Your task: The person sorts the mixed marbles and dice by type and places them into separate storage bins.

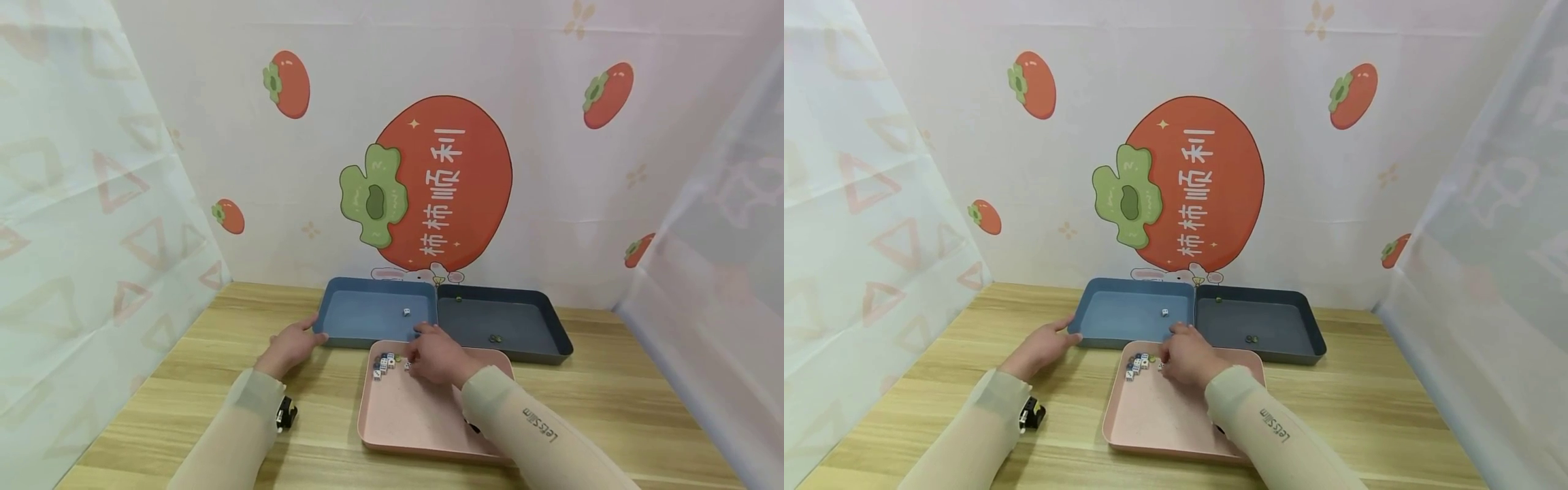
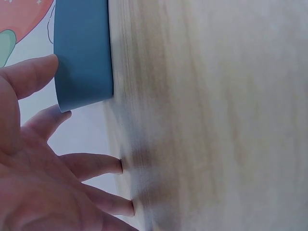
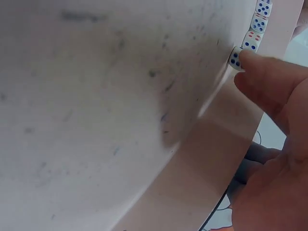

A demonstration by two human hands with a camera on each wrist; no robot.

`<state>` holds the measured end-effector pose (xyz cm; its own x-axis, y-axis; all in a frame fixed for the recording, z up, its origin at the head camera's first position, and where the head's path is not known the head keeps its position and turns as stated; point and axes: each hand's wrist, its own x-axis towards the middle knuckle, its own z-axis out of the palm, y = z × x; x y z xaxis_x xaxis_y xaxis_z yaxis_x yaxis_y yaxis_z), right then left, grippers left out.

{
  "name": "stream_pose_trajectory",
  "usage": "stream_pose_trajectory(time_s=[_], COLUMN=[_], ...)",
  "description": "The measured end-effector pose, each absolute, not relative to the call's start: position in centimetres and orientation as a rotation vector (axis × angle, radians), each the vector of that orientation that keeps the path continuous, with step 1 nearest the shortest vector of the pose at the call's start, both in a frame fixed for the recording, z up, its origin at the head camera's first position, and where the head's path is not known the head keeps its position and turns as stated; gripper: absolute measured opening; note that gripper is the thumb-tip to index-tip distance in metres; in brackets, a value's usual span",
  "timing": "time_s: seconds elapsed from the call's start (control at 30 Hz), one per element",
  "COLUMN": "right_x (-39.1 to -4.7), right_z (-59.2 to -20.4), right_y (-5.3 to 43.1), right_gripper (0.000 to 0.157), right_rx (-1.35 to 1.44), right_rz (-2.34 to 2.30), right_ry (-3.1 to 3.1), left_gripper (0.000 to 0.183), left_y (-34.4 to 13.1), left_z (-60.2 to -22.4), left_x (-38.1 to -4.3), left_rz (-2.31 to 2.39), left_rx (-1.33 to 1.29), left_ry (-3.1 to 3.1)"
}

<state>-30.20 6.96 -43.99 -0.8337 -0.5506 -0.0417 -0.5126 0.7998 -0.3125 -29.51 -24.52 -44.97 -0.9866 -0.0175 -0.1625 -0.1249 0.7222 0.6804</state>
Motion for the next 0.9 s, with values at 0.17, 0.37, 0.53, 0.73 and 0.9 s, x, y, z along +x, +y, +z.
stream_pose_trajectory(time_s=[0.17, 0.37, 0.53, 0.73, 0.9], right_x=[-30.3, -30.3, -30.2, -30.5, -31.3], right_z=[-44.1, -44.2, -44.2, -44.0, -43.2], right_y=[6.8, 6.6, 6.6, 6.8, 7.3], right_gripper=[0.012, 0.007, 0.007, 0.007, 0.007], right_rx=[-0.85, -0.887, -0.91, -0.875, -0.845], right_rz=[-0.428, -0.391, -0.354, -0.396, -0.532], right_ry=[2.864, 2.879, 2.892, 2.876, 2.817], left_gripper=[0.065, 0.065, 0.066, 0.066, 0.066], left_y=[-24.4, -24.4, -24.4, -24.5, -24.5], left_z=[-44.6, -44.6, -44.6, -44.7, -44.9], left_x=[-29.3, -29.3, -29.4, -29.6, -29.7], left_rz=[1.11, 1.112, 1.09, 1.074, 1.087], left_rx=[-0.114, -0.11, -0.111, -0.099, -0.105], left_ry=[2.779, 2.781, 2.786, 2.796, 2.791])
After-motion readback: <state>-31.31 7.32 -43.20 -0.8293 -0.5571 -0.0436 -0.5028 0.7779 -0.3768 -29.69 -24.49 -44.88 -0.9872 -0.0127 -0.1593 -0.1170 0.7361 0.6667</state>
